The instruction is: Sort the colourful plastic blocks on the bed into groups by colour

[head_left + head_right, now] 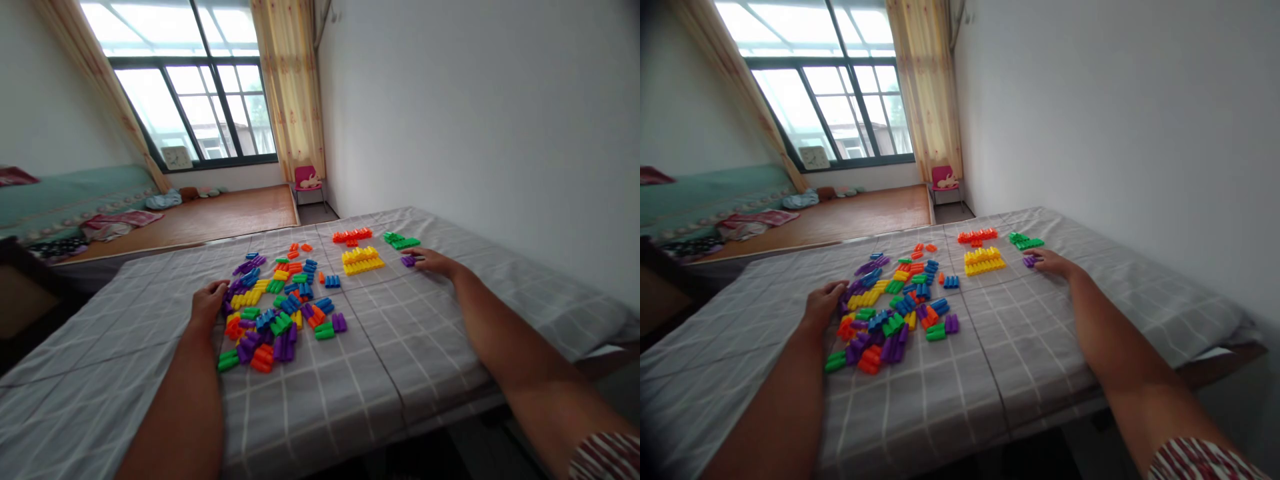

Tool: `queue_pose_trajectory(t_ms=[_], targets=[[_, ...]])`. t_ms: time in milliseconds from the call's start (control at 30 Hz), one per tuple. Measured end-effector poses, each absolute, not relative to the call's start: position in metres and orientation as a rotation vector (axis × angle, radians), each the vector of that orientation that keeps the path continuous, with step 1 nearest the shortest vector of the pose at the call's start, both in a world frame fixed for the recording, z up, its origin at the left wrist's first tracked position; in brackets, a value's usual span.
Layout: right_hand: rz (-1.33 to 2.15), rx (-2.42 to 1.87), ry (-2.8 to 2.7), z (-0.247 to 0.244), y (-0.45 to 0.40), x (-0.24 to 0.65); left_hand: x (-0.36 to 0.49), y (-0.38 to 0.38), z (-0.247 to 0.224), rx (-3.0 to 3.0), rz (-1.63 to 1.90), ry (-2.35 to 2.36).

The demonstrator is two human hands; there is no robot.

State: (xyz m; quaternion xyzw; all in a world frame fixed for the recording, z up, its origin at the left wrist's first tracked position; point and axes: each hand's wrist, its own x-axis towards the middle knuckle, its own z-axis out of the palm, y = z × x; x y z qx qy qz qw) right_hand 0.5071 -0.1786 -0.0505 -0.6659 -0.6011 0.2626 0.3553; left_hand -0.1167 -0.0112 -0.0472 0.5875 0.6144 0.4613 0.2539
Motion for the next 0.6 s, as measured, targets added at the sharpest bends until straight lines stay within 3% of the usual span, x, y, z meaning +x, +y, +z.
queue_pose_trajectory(t_ms=[300,600], targets=[[0.37,-1.899,-1.661,-0.056,-0.176,0.505,-0.113,-0.021,-0.037,1.628,1.257,1.697],[0.47,-1.82,-1.608,-0.06,-0.187,0.514,-0.101,-0.025,-0.012,1.568,1.382,1.713]])
